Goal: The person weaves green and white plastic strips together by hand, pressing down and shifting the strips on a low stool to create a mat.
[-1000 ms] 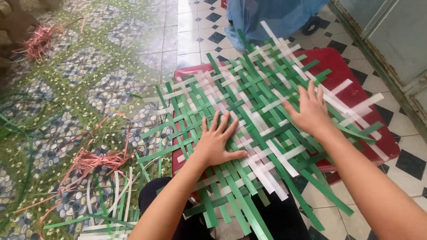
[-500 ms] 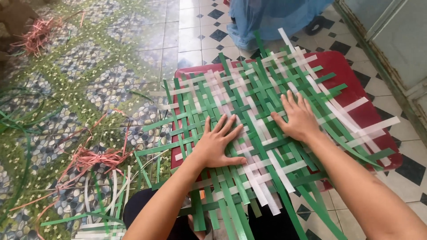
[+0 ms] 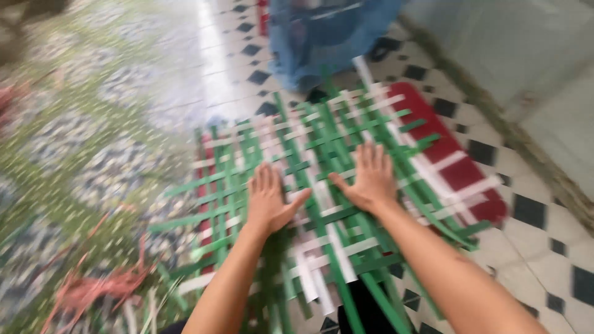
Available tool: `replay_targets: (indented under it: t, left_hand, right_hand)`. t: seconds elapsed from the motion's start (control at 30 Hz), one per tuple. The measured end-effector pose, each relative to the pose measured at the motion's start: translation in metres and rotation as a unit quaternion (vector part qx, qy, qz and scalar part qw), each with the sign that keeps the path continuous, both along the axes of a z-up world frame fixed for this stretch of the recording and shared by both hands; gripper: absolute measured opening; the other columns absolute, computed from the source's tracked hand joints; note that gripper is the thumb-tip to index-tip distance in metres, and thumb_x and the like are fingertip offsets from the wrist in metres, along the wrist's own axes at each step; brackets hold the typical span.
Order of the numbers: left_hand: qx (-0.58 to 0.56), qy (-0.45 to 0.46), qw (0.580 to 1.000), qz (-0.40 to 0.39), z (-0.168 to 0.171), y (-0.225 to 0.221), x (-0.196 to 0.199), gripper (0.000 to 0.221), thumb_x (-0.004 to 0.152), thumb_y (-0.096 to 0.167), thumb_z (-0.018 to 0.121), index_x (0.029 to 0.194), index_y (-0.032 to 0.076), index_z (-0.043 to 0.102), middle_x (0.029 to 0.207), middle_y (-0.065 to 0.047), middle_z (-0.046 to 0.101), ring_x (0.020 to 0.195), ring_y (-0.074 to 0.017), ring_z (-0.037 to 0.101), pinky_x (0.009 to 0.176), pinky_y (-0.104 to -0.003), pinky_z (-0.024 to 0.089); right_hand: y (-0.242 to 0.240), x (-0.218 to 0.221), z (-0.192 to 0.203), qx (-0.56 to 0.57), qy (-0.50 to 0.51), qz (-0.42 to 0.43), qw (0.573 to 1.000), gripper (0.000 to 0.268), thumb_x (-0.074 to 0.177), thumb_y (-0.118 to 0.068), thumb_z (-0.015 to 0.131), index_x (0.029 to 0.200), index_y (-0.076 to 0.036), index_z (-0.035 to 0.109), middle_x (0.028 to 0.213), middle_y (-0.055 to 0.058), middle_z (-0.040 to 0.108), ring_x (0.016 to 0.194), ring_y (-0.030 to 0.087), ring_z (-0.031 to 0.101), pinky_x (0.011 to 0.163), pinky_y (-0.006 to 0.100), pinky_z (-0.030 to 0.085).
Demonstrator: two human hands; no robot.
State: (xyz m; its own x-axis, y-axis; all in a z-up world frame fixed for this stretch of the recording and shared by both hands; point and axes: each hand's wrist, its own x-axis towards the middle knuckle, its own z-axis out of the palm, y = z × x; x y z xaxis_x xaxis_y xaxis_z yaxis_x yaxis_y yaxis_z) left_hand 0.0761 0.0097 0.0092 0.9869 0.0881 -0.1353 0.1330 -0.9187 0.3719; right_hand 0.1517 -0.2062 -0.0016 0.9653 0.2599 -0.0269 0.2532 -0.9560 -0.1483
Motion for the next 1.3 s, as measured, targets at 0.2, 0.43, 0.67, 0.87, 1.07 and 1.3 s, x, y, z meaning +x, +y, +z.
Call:
replay_targets:
  t: [0.2, 0.43, 0.67, 0.87, 1.07, 1.3]
  left_hand:
    - [0.09, -0.042, 0.994, 0.042, -0.01, -0.018, 0.007, 0.108, 0.079, 0.085, 0.035, 0.154, 0.008, 0.023, 0.16, -0.022, 0.015, 0.15, -0.0366, 0.01, 0.117, -0.061, 0.01]
    - [0.123, -0.021, 0.991, 0.052, -0.013, -0.02, 0.009, 0.103, 0.081, 0.082, 0.032, 0.155, 0.012, 0.018, 0.162, -0.021, 0.01, 0.149, -0.0412, 0.006, 0.11, -0.07, 0.008]
    - [0.151, -0.028, 0.988, 0.027, -0.013, -0.017, 0.012, 0.108, 0.077, 0.087, 0.035, 0.153, 0.011, 0.025, 0.16, -0.021, 0.018, 0.147, -0.0451, 0.015, 0.109, -0.07, 0.014]
    - [0.135, -0.184, 0.972, 0.054, -0.041, 0.007, 0.016, 0.079, 0.082, 0.079, 0.034, 0.14, 0.028, 0.049, 0.149, -0.006, 0.043, 0.139, -0.0298, 0.038, 0.104, -0.061, 0.031]
    - [0.125, -0.125, 0.979, 0.096, -0.038, 0.008, 0.022, 0.096, 0.075, 0.088, 0.018, 0.151, 0.029, 0.021, 0.163, -0.003, 0.002, 0.148, -0.0287, 0.002, 0.105, -0.077, 0.0]
    - [0.081, -0.02, 0.982, 0.17, -0.025, 0.007, 0.023, 0.11, 0.068, 0.092, 0.012, 0.155, 0.025, 0.001, 0.162, -0.012, -0.01, 0.148, -0.0361, -0.009, 0.107, -0.073, -0.006]
  right_hand:
    - [-0.001, 0.031, -0.025, 0.045, -0.025, -0.027, 0.998, 0.099, 0.079, -0.087, 0.029, 0.132, -0.004, 0.044, 0.143, 0.018, 0.038, 0.135, 0.035, 0.034, 0.108, 0.051, 0.031]
    - [0.002, 0.019, 0.003, 0.043, 0.044, -0.031, 0.998, 0.112, 0.078, -0.086, 0.028, 0.153, -0.003, 0.017, 0.161, 0.021, 0.005, 0.148, 0.042, 0.003, 0.117, 0.06, 0.004]
    - [0.004, 0.017, 0.006, -0.005, 0.055, 0.028, 0.998, 0.116, 0.076, -0.089, 0.02, 0.154, -0.004, 0.015, 0.162, 0.018, 0.007, 0.15, 0.035, 0.001, 0.12, 0.056, 0.002]
    - [0.001, 0.026, -0.01, 0.068, 0.029, 0.009, 0.997, 0.114, 0.073, -0.09, 0.01, 0.153, -0.008, 0.02, 0.161, 0.013, 0.016, 0.149, 0.03, 0.009, 0.12, 0.052, 0.005]
    - [-0.002, 0.04, -0.027, 0.087, -0.063, 0.008, 0.994, 0.111, 0.074, -0.088, 0.011, 0.144, -0.006, 0.035, 0.151, 0.017, 0.035, 0.14, 0.034, 0.03, 0.112, 0.057, 0.021]
    - [0.001, 0.032, -0.013, 0.05, -0.015, -0.033, 0.998, 0.121, 0.066, -0.09, 0.008, 0.154, -0.007, -0.002, 0.16, 0.016, -0.012, 0.147, 0.038, -0.01, 0.114, 0.061, -0.004]
